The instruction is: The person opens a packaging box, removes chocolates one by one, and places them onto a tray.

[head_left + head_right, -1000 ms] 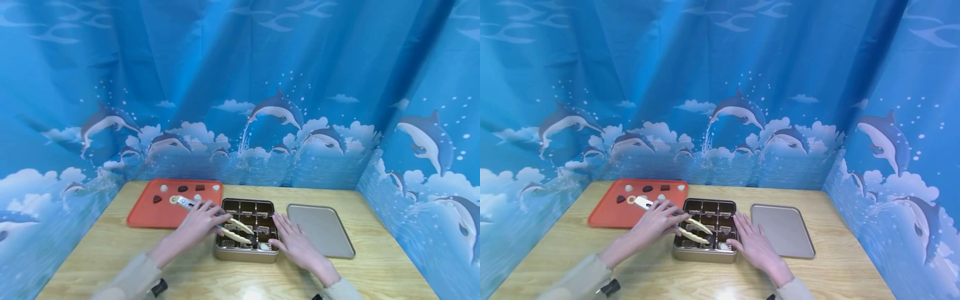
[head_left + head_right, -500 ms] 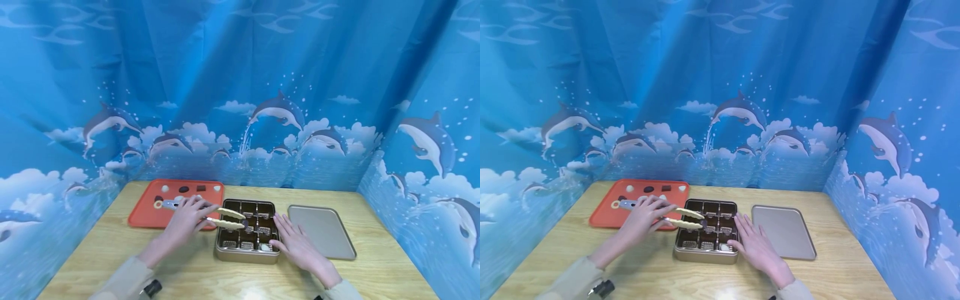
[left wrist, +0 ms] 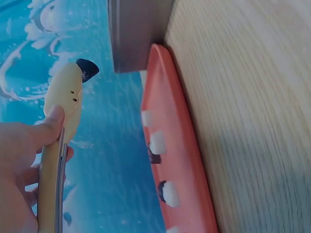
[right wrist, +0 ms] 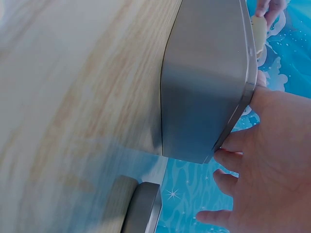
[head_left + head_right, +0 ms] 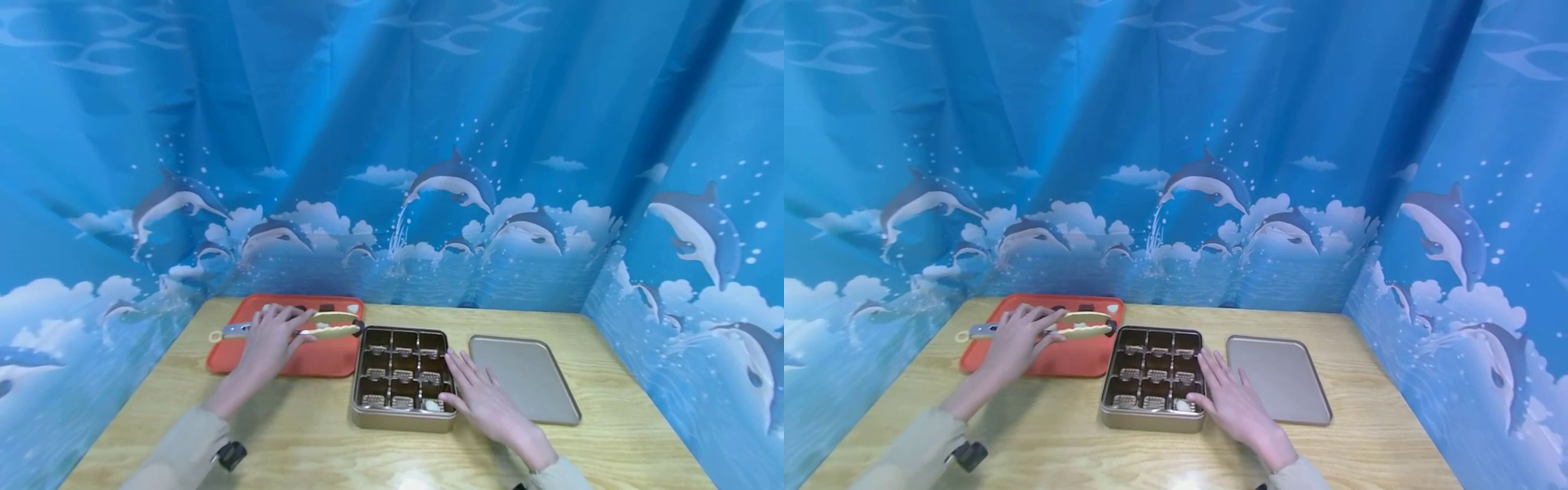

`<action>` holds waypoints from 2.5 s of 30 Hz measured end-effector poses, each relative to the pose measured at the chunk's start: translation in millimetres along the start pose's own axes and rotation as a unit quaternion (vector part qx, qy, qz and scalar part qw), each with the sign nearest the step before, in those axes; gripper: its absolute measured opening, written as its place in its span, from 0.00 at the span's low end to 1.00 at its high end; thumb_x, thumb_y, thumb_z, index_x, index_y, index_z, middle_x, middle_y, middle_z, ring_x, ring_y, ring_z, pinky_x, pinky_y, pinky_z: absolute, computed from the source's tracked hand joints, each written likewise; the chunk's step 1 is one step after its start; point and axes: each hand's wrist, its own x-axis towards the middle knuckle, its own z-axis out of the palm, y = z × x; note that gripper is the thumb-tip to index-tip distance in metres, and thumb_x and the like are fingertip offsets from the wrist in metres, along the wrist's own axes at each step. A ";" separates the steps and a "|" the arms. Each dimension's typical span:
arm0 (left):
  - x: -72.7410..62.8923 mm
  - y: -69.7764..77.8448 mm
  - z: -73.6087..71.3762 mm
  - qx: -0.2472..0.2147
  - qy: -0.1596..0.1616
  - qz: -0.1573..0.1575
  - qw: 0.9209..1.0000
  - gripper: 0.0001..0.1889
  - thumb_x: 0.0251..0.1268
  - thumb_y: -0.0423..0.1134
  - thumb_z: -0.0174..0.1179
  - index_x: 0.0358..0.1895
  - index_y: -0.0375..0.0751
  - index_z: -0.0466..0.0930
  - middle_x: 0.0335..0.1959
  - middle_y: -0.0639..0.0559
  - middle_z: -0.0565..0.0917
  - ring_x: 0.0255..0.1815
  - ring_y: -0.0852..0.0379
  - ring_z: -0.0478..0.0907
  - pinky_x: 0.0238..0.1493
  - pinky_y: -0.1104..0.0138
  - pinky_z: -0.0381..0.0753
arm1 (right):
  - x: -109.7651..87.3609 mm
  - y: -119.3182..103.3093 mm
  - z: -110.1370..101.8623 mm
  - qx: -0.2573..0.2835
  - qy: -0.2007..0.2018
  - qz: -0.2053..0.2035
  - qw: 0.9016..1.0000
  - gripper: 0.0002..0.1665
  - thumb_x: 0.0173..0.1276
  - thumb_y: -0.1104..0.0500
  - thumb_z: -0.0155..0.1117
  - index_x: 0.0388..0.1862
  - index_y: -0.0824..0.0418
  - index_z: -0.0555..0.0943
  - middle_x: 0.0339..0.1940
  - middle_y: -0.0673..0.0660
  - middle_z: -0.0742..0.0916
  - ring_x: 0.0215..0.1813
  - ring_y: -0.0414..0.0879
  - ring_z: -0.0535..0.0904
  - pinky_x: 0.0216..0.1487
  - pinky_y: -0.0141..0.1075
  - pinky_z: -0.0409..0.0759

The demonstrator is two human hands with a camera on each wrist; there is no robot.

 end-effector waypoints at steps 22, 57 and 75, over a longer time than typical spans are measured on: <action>34.0 -17.7 54.4 0.107 -0.049 -0.011 0.993 0.22 0.56 0.45 0.75 0.55 0.47 0.86 0.42 0.43 0.84 0.48 0.40 0.73 0.43 0.50 0.65 | 1.4 1.8 2.0 -0.002 -0.002 0.003 1.000 0.46 0.79 0.35 0.44 0.83 0.60 0.48 0.83 0.54 0.51 0.83 0.56 0.45 0.76 0.63 0.46; 7.6 18.2 15.4 0.123 0.142 0.215 0.958 0.38 0.67 0.70 0.49 0.53 0.37 0.84 0.36 0.44 0.84 0.35 0.48 0.81 0.33 0.60 0.83 | -0.9 1.2 2.5 0.001 0.005 0.002 1.000 0.45 0.79 0.36 0.45 0.83 0.61 0.49 0.83 0.56 0.51 0.82 0.57 0.46 0.76 0.64 0.45; 24.3 85.8 3.1 0.147 0.079 0.324 0.931 0.41 0.50 0.71 0.66 0.60 0.43 0.82 0.46 0.51 0.85 0.46 0.55 0.82 0.45 0.64 0.81 | -0.8 3.4 3.1 -0.002 0.003 0.005 1.000 0.45 0.80 0.37 0.45 0.83 0.59 0.48 0.83 0.54 0.50 0.83 0.55 0.45 0.76 0.63 0.44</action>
